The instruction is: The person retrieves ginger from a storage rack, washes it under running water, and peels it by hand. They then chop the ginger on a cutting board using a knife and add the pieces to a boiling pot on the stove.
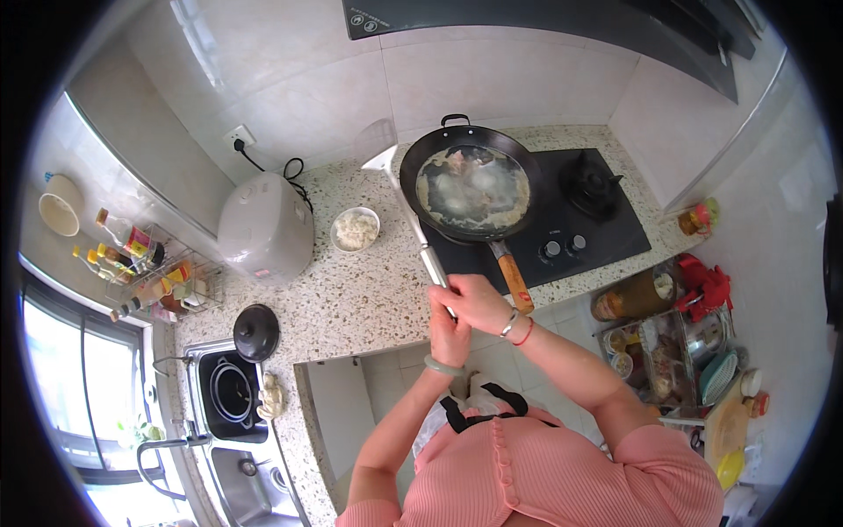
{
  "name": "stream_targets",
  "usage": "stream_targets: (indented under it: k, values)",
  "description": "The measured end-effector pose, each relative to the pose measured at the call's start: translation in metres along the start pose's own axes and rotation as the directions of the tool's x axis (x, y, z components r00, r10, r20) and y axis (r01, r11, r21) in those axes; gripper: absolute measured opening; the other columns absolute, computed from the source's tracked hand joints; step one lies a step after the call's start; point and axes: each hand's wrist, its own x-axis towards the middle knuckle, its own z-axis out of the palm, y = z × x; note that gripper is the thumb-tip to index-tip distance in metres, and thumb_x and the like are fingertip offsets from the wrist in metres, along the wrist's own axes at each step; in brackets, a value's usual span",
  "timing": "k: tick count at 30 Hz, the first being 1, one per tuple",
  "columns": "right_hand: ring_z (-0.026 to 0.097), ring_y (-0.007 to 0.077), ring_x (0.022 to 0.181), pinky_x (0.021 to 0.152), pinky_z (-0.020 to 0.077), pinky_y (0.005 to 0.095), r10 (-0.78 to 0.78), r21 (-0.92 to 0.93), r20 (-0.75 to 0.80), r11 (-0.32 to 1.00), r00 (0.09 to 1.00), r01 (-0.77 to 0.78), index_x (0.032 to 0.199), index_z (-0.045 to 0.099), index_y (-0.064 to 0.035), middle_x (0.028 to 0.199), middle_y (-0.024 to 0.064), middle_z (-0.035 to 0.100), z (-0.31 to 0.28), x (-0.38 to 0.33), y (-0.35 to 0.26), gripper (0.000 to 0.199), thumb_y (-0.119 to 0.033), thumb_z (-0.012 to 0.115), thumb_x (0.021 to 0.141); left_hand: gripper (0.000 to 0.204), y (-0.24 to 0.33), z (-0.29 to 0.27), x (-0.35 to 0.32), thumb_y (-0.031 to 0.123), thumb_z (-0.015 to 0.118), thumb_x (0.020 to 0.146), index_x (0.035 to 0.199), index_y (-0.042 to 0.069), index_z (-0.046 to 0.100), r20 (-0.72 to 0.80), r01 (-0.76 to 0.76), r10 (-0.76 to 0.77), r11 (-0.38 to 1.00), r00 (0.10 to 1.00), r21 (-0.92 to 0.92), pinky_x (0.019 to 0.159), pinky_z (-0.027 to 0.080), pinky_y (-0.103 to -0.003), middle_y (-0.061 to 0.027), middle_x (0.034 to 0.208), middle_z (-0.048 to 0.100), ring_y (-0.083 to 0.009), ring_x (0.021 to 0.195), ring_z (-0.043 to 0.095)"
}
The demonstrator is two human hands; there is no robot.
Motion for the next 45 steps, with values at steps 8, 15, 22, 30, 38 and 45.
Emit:
stream_targets:
  k: [8, 15, 22, 30, 38, 45]
  values:
    - [0.064, 0.0185, 0.093, 0.076, 0.0538, 0.0292, 0.121, 0.340, -0.028, 0.935, 0.992, -0.104, 0.102, 0.055, 0.0027, 0.103, 0.0103, 0.062, -0.059, -0.027, 0.023, 0.015, -0.007, 0.053, 0.090, 0.031, 0.034, 0.037, 0.010, 0.005, 0.055, 0.090, 0.118, 0.000, 0.042, 0.465, 0.302, -0.229, 0.949, 0.856, -0.088, 0.068, 0.047, -0.025, -0.0082, 0.096, 0.059, -0.0111, 0.080, 0.057]
    - [0.066, 0.0163, 0.084, 0.069, 0.0545, 0.0276, 0.052, 0.027, -0.251, 0.999, 0.966, -0.047, 0.097, 0.053, 0.0026, 0.090, 0.0100, 0.065, -0.102, -0.038, 0.028, 0.010, -0.002, 0.049, 0.089, 0.019, 0.050, 0.060, 0.019, 0.017, 0.051, 0.095, 0.105, 0.001, 0.054, 0.519, 0.406, -0.284, 0.904, 0.806, -0.135, 0.057, 0.042, -0.022, -0.0018, 0.079, 0.059, -0.0071, 0.062, 0.051]
    - [0.047, 0.0072, 0.055, 0.049, 0.0373, 0.0249, -0.025, 0.223, -0.174, 0.973, 0.984, 0.064, 0.091, 0.057, -0.0028, 0.064, -0.0009, 0.051, -0.029, -0.025, 0.022, 0.018, -0.020, 0.060, 0.090, 0.020, 0.030, 0.011, -0.007, 0.018, 0.048, 0.097, 0.104, 0.004, 0.059, -0.058, 0.313, -0.344, 0.903, 0.937, -0.294, 0.057, 0.040, -0.020, 0.0014, 0.076, 0.055, -0.0039, 0.064, 0.047]
    - [0.036, 0.0017, 0.045, 0.038, 0.0283, 0.0185, 0.141, 0.598, -0.052, 0.797, 0.989, -0.082, 0.090, 0.061, -0.0057, 0.060, -0.0048, 0.044, 0.109, 0.050, 0.068, 0.031, -0.034, 0.050, 0.096, 0.023, -0.014, -0.163, -0.094, 0.023, 0.056, 0.093, 0.104, 0.005, 0.064, -0.591, 0.459, -0.289, 0.874, 0.753, 0.157, 0.071, 0.047, -0.028, -0.0068, 0.096, 0.061, -0.0162, 0.080, 0.058]
    - [0.035, 0.0106, 0.034, 0.031, 0.0289, 0.0276, 0.323, 0.436, -0.214, 0.876, 0.922, -0.205, 0.074, 0.046, -0.0085, 0.049, -0.0011, 0.037, 0.161, 0.123, 0.158, 0.036, -0.039, 0.055, 0.091, 0.024, -0.041, -0.365, -0.235, 0.024, 0.051, 0.095, 0.109, 0.005, 0.057, -0.884, 0.335, -0.414, 0.882, 0.218, -0.331, 0.066, 0.050, -0.025, -0.0047, 0.096, 0.064, -0.0103, 0.084, 0.059]
    - [0.042, 0.0142, 0.035, 0.032, 0.0323, 0.0282, 0.473, 0.171, -0.264, 0.881, 0.841, -0.442, 0.069, 0.050, -0.0061, 0.050, 0.0041, 0.048, 0.184, 0.125, 0.173, 0.048, -0.048, 0.049, 0.091, 0.027, -0.079, -0.509, -0.334, 0.019, 0.053, 0.093, 0.113, 0.000, 0.054, -0.808, 0.154, -0.567, 0.794, -0.160, -0.588, 0.068, 0.055, -0.028, -0.0112, 0.098, 0.063, -0.0166, 0.084, 0.062]
